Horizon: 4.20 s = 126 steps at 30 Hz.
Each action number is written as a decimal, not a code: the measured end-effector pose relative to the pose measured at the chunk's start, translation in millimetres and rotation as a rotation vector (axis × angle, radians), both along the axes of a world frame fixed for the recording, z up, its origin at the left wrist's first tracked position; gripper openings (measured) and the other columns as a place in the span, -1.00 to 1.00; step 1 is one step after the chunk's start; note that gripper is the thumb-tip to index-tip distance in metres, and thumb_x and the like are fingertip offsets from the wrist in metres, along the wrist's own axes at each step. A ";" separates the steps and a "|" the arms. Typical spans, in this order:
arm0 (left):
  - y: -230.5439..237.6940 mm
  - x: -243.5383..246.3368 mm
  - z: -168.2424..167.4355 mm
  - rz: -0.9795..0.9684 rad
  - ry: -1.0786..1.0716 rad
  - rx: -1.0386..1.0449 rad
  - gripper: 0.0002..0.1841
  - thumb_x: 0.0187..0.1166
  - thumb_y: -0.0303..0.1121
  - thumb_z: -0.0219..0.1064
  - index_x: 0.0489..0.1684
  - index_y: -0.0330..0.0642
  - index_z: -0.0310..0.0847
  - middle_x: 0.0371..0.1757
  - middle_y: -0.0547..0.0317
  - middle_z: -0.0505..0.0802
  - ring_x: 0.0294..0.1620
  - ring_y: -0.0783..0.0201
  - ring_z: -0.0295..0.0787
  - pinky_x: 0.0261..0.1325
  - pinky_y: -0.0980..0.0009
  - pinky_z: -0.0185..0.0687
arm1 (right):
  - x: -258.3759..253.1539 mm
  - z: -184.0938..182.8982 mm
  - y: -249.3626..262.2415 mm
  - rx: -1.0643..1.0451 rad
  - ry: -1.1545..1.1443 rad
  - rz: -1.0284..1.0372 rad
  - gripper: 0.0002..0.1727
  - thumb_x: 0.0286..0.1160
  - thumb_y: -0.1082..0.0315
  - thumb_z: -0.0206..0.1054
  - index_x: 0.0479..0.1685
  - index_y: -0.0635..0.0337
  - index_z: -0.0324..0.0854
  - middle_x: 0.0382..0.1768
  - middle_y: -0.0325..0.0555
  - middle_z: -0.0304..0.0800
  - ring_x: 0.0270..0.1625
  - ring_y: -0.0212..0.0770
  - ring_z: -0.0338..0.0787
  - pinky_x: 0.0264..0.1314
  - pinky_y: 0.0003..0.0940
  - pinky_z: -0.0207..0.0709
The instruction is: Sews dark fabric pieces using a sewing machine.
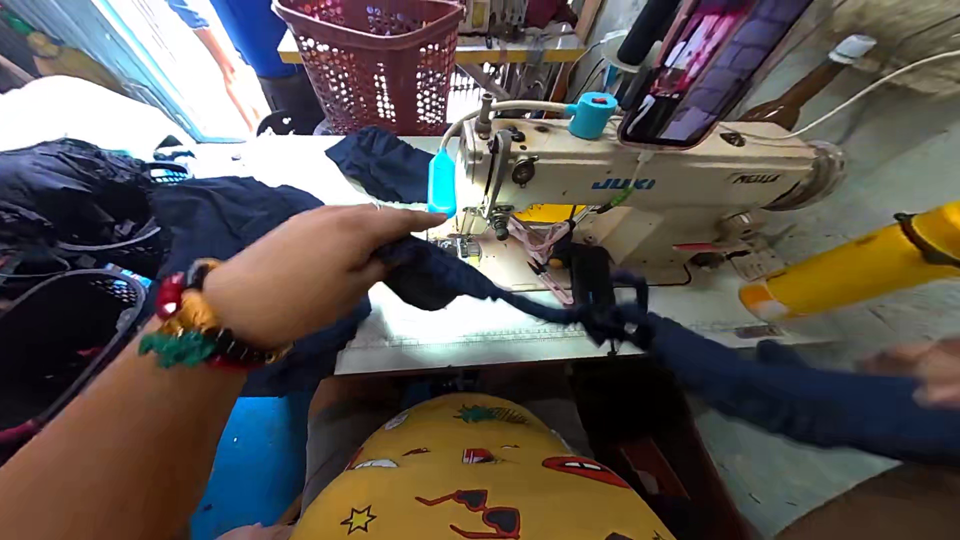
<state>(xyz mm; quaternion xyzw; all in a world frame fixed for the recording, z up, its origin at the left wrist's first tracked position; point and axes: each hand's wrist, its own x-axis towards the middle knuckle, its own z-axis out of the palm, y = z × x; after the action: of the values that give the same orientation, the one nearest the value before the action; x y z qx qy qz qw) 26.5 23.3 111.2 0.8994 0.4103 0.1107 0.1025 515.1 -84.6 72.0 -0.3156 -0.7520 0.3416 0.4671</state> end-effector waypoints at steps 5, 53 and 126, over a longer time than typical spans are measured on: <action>-6.9 1.3 -115.4 -0.218 0.018 0.061 -0.51 0.43 -0.60 0.23 0.32 0.02 0.79 0.37 0.06 0.84 0.47 -0.08 0.73 0.49 -0.32 0.49 | -34.1 -79.0 -8.8 -0.306 -0.435 0.241 -0.76 0.56 0.19 0.24 -0.12 -0.03 0.84 -0.15 -0.34 0.86 0.04 -0.45 0.79 0.19 -0.41 0.67; 83.9 2.4 -169.5 0.670 -0.145 -0.327 -0.56 0.45 -0.31 0.58 0.23 -0.34 0.67 0.12 -0.36 0.75 0.27 -0.34 0.64 0.38 -0.30 0.47 | -213.4 -191.2 57.6 0.137 -0.666 -0.054 -0.55 0.73 0.13 0.14 0.53 -0.10 0.64 0.58 -0.19 0.62 0.71 -0.02 0.48 0.77 0.10 0.25; 25.5 1.3 -120.0 0.321 -0.776 -0.627 -0.80 0.37 -0.59 0.49 -0.13 -0.19 0.68 -0.31 0.34 0.86 -0.29 0.58 0.79 -0.11 0.60 0.75 | -246.2 -148.2 84.9 -0.551 0.171 -0.142 -0.79 0.53 0.44 0.40 0.09 0.23 0.74 -0.16 -0.18 0.84 -0.19 -0.43 0.80 -0.03 -0.50 0.72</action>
<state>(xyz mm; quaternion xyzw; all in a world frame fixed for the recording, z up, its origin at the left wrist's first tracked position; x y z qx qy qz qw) 27.9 48.8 -8.8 0.6441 0.4881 0.3221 0.4932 269.0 0.2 -76.1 -0.4525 -0.5647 0.5248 0.4483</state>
